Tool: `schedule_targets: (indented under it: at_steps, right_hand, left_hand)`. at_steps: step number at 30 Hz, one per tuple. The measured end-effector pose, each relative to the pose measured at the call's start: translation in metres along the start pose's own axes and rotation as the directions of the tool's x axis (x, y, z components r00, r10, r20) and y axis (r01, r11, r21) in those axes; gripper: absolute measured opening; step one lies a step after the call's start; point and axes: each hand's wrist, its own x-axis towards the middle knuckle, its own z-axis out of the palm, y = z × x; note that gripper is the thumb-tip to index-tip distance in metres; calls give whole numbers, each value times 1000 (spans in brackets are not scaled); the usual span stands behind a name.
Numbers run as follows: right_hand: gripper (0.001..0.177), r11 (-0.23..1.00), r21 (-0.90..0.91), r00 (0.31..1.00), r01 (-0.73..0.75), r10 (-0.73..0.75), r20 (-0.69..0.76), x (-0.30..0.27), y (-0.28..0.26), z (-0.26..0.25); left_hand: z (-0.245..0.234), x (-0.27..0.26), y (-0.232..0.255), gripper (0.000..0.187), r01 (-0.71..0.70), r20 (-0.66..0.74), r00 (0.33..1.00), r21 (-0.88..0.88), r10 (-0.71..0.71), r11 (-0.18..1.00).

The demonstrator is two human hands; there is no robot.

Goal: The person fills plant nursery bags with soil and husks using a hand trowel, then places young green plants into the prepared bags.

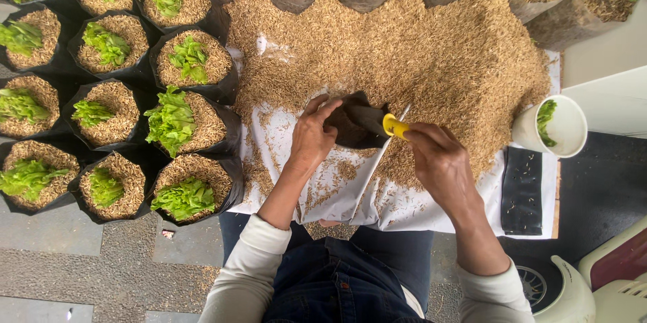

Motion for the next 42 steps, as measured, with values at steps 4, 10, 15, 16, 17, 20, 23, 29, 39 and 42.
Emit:
schedule_targets:
  at_steps: [4, 10, 15, 16, 17, 20, 23, 29, 39, 42]
  right_hand:
    - [20, 1000, -21, 1000, 17, -18, -23, -11, 30, 34]
    - [21, 965, 225, 967, -136, 179, -183, -45, 23, -30]
    - [23, 765, 491, 719, -417, 608, -336, -120, 66, -2]
    - [23, 766, 491, 715, -416, 609, -344, -126, 76, 20]
    - [20, 700, 580, 641, -417, 679, -358, -131, 87, 40]
    - [14, 580, 683, 491, -444, 795, -357, -127, 99, 84]
    - [12, 511, 701, 400, -497, 852, -337, -106, 98, 111]
    - [13, 490, 749, 331, -446, 868, -371, -60, 128, 170]
    - [20, 306, 934, 274, -185, 929, -250, -43, 149, 186]
    - [19, 321, 922, 338, -214, 910, -238, -53, 145, 156]
  left_hand:
    - [4, -3, -6, 47, -15, -16, 1000, 0, 15, 1000]
    - [14, -10, -15, 41, -60, -110, 992, -33, 56, 998]
    - [4, -25, 9, 54, -70, -132, 989, -58, 62, 996]
    - [9, -28, -2, 54, -78, -130, 989, -58, 70, 995]
    - [15, -28, -11, 47, -5, -120, 993, -121, -10, 993]
    - [20, -26, -9, 29, 9, -145, 989, -160, -33, 987]
    - [50, -15, -50, 20, -87, -181, 982, -186, 53, 979]
    - [11, -18, 5, 36, -173, -136, 977, -43, 166, 984]
    - [28, 2, -14, 46, -229, -181, 964, -209, 193, 951]
    - [23, 1, 0, 45, -179, -138, 978, -182, 155, 967]
